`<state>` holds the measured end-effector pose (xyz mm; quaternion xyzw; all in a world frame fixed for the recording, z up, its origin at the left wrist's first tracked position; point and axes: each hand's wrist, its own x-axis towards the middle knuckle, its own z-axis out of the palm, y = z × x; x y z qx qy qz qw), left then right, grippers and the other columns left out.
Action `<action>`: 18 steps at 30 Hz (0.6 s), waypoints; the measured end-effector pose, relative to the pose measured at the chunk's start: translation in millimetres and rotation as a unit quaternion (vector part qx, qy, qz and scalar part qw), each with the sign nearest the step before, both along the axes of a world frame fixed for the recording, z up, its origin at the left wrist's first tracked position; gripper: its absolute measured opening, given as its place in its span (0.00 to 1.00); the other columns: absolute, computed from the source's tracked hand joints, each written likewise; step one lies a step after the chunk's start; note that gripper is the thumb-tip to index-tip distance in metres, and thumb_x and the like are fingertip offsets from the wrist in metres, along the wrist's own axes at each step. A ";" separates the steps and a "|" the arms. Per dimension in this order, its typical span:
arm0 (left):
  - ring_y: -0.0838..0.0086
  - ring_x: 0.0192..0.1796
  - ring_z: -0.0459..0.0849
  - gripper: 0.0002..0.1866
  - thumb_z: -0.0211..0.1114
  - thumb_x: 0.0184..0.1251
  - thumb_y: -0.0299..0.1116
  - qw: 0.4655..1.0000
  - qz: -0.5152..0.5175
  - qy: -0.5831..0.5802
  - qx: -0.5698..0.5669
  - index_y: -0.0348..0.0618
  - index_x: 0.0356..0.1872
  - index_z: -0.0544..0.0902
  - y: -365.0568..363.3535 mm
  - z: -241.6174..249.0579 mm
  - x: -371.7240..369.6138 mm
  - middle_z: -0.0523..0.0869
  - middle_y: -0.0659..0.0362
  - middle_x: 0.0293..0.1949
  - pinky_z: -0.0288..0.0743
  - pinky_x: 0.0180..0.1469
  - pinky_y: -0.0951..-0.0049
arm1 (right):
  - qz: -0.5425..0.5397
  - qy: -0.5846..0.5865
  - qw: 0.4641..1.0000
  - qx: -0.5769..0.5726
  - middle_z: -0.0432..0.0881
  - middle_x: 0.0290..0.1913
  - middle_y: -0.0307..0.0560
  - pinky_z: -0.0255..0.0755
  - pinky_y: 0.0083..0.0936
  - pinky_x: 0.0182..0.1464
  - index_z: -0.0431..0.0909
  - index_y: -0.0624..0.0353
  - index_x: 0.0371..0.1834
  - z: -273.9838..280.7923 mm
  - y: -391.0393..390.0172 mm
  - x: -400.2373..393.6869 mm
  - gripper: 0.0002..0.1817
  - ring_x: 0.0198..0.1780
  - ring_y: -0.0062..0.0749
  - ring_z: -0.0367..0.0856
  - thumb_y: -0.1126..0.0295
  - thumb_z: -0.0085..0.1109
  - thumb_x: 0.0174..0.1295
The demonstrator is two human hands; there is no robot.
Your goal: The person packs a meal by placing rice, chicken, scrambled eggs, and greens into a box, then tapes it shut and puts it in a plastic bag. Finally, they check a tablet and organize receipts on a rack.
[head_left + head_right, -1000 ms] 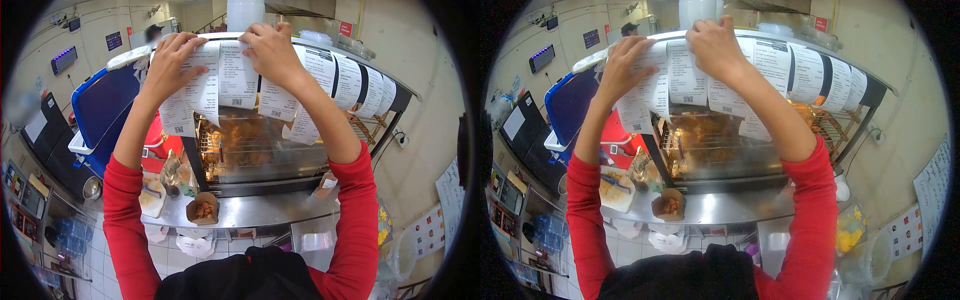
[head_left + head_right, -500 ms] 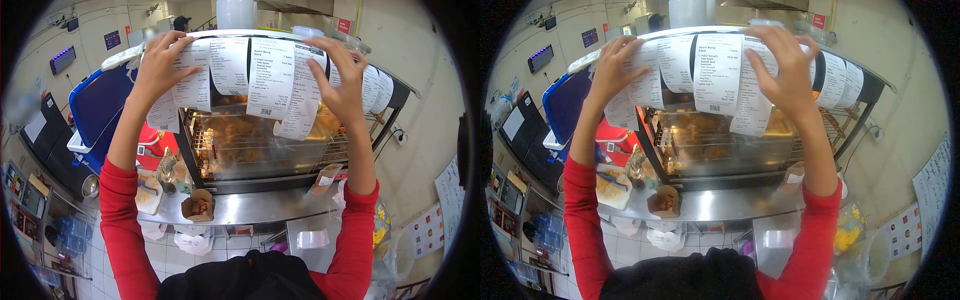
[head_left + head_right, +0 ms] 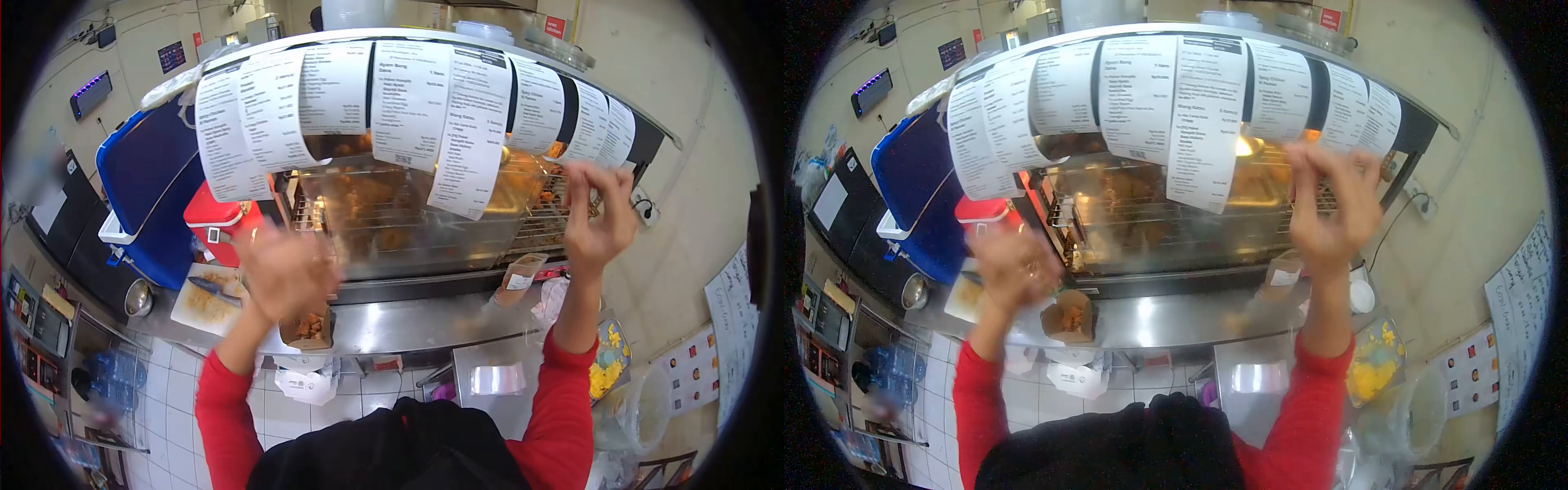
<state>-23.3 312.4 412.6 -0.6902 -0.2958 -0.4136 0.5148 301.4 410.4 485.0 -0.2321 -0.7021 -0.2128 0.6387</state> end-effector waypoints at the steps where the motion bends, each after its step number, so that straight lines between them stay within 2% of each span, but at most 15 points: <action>1: 0.69 0.44 0.80 0.11 0.70 0.47 0.31 0.997 -0.048 0.025 -0.063 0.49 0.33 0.78 -10.4 -45.5 11.2 0.82 0.61 0.43 0.67 0.52 0.62 | 0.010 0.032 0.999 -0.021 0.80 0.24 0.38 0.59 0.26 0.39 0.81 0.58 0.31 -16.7 -4.2 5.3 0.05 0.30 0.28 0.72 0.80 0.63 0.53; 3: 0.73 0.46 0.82 0.07 0.72 0.48 0.34 0.966 -0.113 0.045 -0.230 0.52 0.26 0.80 -25.2 -133.7 32.7 0.83 0.62 0.44 0.70 0.51 0.65 | 0.091 0.127 0.983 -0.098 0.80 0.25 0.39 0.62 0.26 0.37 0.80 0.59 0.29 -56.8 -8.2 4.0 0.02 0.29 0.29 0.70 0.77 0.64 0.54; 4: 0.72 0.47 0.81 0.05 0.70 0.51 0.32 0.946 -0.092 0.047 -0.308 0.50 0.27 0.81 -33.1 -172.4 43.5 0.83 0.62 0.44 0.68 0.55 0.65 | 0.081 0.117 0.982 -0.126 0.80 0.27 0.39 0.63 0.26 0.39 0.79 0.59 0.31 -76.7 -4.0 5.3 0.03 0.30 0.29 0.71 0.76 0.64 0.54; 5: 0.70 0.48 0.80 0.05 0.69 0.52 0.32 0.890 -0.069 -0.018 -0.450 0.47 0.26 0.81 -45.9 -206.2 55.0 0.82 0.62 0.45 0.67 0.56 0.63 | 0.070 0.108 0.980 -0.155 0.80 0.29 0.40 0.65 0.25 0.41 0.79 0.59 0.32 -92.5 2.4 5.6 0.04 0.31 0.29 0.72 0.75 0.64 0.55; 6: 0.67 0.49 0.79 0.06 0.67 0.54 0.32 0.837 -0.077 -0.081 -0.536 0.43 0.25 0.80 -61.6 -240.5 61.3 0.81 0.60 0.45 0.67 0.55 0.61 | 0.078 0.112 0.968 -0.213 0.81 0.32 0.40 0.66 0.25 0.43 0.78 0.59 0.35 -99.9 9.2 2.4 0.06 0.34 0.29 0.74 0.74 0.64 0.55; 7: 0.67 0.50 0.78 0.07 0.67 0.54 0.32 0.789 -0.078 -0.132 -0.595 0.42 0.22 0.80 -80.4 -268.3 66.3 0.81 0.60 0.45 0.67 0.55 0.62 | 0.086 0.115 0.952 -0.271 0.81 0.35 0.41 0.67 0.25 0.46 0.78 0.60 0.37 -104.4 15.9 -0.2 0.07 0.37 0.28 0.75 0.73 0.63 0.56; 8: 0.66 0.51 0.78 0.07 0.67 0.55 0.33 0.771 -0.083 -0.161 -0.610 0.43 0.23 0.81 -97.8 -295.5 71.8 0.82 0.62 0.45 0.67 0.55 0.62 | 0.156 0.137 0.916 -0.343 0.82 0.41 0.42 0.68 0.26 0.49 0.76 0.60 0.45 -105.8 24.6 -0.3 0.15 0.45 0.24 0.77 0.72 0.65 0.55; 10: 0.66 0.52 0.78 0.06 0.65 0.58 0.35 0.698 -0.061 -0.179 -0.691 0.44 0.29 0.84 -129.6 -313.0 81.0 0.82 0.63 0.46 0.67 0.55 0.63 | 0.221 0.139 0.882 -0.391 0.81 0.44 0.43 0.68 0.26 0.51 0.74 0.61 0.50 -107.3 45.7 -5.0 0.20 0.48 0.25 0.77 0.71 0.66 0.55; 12: 0.65 0.53 0.78 0.08 0.62 0.60 0.37 0.625 -0.066 -0.215 -0.748 0.46 0.34 0.85 -151.2 -370.6 76.5 0.83 0.62 0.46 0.68 0.55 0.63 | 0.280 0.138 0.848 -0.429 0.81 0.46 0.45 0.68 0.27 0.53 0.72 0.62 0.55 -107.0 58.3 -13.6 0.24 0.49 0.26 0.77 0.71 0.67 0.54; 13: 0.64 0.53 0.78 0.09 0.61 0.61 0.37 0.586 -0.067 -0.231 -0.773 0.47 0.36 0.85 -155.6 -388.1 73.4 0.83 0.61 0.46 0.69 0.55 0.63 | 0.305 0.137 0.834 -0.440 0.80 0.47 0.46 0.67 0.27 0.54 0.71 0.62 0.56 -106.0 61.9 -20.0 0.26 0.49 0.27 0.77 0.71 0.67 0.54; 16: 0.63 0.53 0.78 0.11 0.61 0.62 0.40 0.551 -0.015 -0.241 -0.799 0.49 0.40 0.85 -155.6 -366.1 67.7 0.83 0.59 0.46 0.69 0.56 0.63 | 0.374 0.139 0.801 -0.447 0.79 0.49 0.49 0.67 0.28 0.56 0.69 0.64 0.58 -106.4 64.6 -34.9 0.29 0.49 0.30 0.77 0.70 0.68 0.53; 18: 0.62 0.54 0.78 0.14 0.61 0.61 0.43 0.526 0.021 -0.235 -0.817 0.46 0.41 0.84 -159.4 -357.2 61.1 0.83 0.56 0.47 0.68 0.58 0.63 | 0.403 0.148 0.787 -0.442 0.79 0.49 0.49 0.68 0.27 0.56 0.69 0.63 0.58 -106.1 65.0 -40.5 0.29 0.48 0.31 0.77 0.70 0.69 0.52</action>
